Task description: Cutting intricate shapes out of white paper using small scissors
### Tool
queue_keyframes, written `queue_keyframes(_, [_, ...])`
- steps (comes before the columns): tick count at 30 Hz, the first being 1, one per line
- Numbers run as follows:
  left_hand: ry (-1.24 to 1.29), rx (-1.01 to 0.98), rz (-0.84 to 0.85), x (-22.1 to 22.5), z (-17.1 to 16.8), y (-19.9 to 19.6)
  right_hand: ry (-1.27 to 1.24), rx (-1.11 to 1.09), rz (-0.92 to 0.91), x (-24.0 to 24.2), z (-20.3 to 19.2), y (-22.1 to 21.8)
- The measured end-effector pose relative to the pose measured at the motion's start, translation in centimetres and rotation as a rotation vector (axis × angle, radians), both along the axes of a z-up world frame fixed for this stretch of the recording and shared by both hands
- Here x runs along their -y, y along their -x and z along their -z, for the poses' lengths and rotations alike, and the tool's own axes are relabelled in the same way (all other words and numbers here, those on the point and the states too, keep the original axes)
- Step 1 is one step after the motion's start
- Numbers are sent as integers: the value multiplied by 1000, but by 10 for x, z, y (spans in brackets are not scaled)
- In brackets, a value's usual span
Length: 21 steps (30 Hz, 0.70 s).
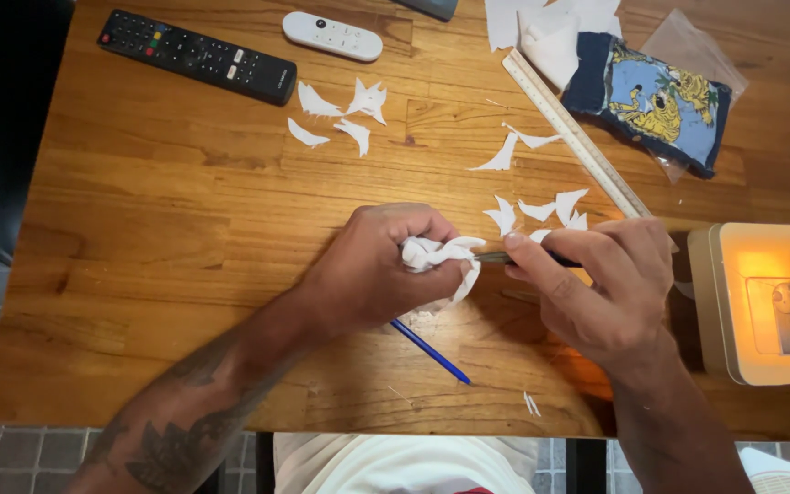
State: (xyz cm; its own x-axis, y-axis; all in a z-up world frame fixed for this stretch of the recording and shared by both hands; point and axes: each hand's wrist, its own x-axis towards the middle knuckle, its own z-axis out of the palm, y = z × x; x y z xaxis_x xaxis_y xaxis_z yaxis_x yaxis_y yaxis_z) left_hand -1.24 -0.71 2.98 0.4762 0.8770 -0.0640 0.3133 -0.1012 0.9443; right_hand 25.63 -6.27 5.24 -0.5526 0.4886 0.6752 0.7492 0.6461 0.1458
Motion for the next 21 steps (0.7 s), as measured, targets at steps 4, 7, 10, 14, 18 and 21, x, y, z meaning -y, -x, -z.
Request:
queue_keyframes(4, [10, -5, -2, 0, 2, -1, -8, 1, -6, 0, 1, -1])
queue_keyframes(7, [14, -24, 3, -1, 0, -1, 2, 2, -16, -1, 1, -1])
queue_keyframes(10, [25, -23, 3, 0, 1, -2, -16, 7, -24, -1, 2, -2])
queue_keyframes(14, [96, -50, -15, 0, -2, -3, -16, 9, -21, -2, 3, -3])
queue_keyframes(18, [-4, -53, 0, -1, 2, -3, -18, 22, -26, -2, 3, -4])
queue_keyframes(21, [64, -45, -4, 0, -2, -3, -16, 24, -25, -1, 3, -3])
